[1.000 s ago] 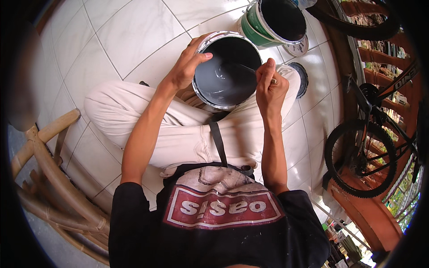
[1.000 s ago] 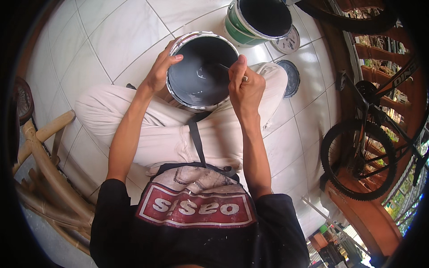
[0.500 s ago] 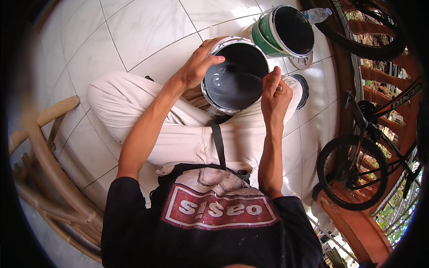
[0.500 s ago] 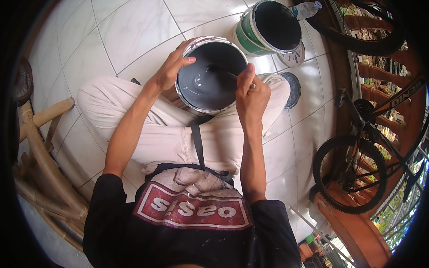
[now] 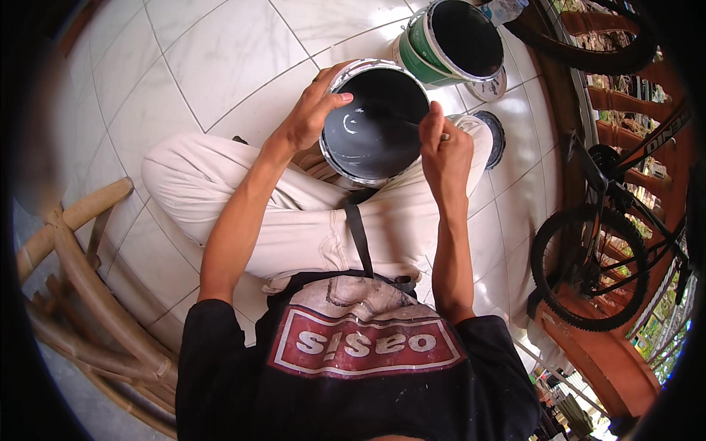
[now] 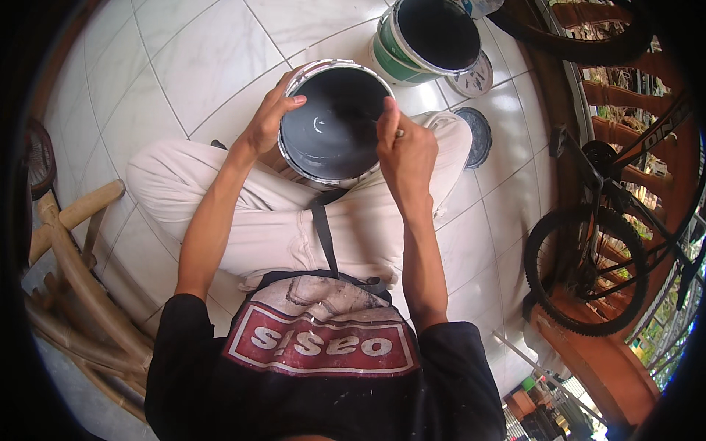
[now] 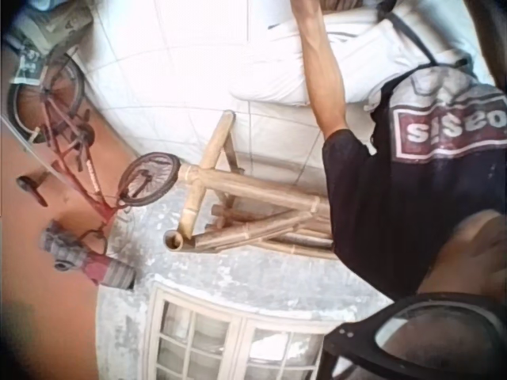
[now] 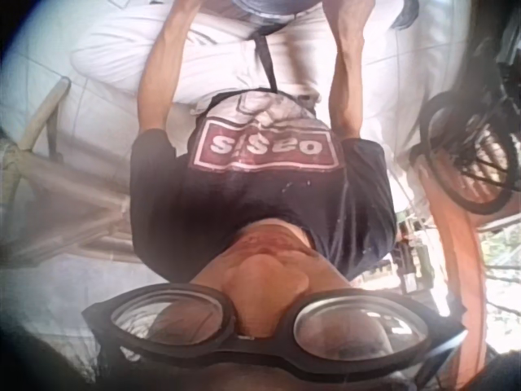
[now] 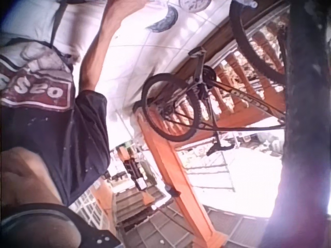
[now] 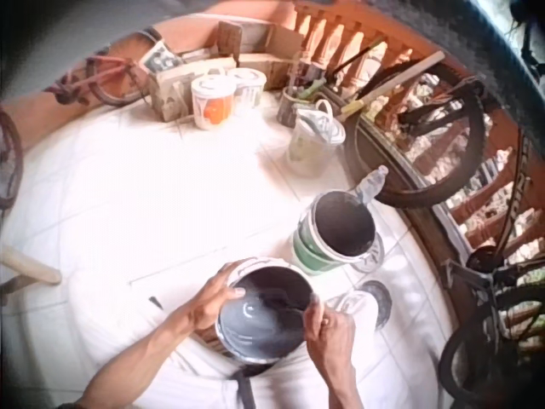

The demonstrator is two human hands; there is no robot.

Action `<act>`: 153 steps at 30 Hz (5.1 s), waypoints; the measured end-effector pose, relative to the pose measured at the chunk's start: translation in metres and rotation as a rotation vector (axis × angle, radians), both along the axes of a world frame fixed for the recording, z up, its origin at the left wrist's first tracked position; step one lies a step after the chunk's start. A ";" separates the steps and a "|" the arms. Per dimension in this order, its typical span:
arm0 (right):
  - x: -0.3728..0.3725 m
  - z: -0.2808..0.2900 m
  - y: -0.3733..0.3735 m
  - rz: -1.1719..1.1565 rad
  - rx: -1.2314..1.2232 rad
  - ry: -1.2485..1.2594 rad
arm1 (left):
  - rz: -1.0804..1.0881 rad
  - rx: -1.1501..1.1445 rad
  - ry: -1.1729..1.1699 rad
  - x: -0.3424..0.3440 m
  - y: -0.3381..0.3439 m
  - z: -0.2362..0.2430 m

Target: The person sits on the floor and stirs grey paint in a metal can using a stick. They scrape the sides of the can, compare the contents with another can, and then place the lid on the second can before resuming stirring.

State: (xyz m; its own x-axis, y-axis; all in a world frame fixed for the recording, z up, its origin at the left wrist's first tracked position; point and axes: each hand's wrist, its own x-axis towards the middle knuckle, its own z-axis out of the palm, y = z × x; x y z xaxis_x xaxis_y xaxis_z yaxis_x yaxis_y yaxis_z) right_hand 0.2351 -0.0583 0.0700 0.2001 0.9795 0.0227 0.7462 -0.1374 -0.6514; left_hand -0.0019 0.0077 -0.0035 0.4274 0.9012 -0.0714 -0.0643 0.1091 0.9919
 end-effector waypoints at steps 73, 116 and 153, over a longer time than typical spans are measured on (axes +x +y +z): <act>-0.007 -0.007 -0.006 0.126 -0.097 -0.024 | 0.016 0.015 0.004 -0.001 0.000 -0.010; -0.008 -0.010 -0.010 0.144 -0.004 0.036 | 0.009 0.029 0.002 -0.001 0.000 -0.008; -0.003 -0.009 -0.006 -0.185 -0.074 0.483 | 0.015 -0.007 -0.013 -0.003 -0.002 -0.011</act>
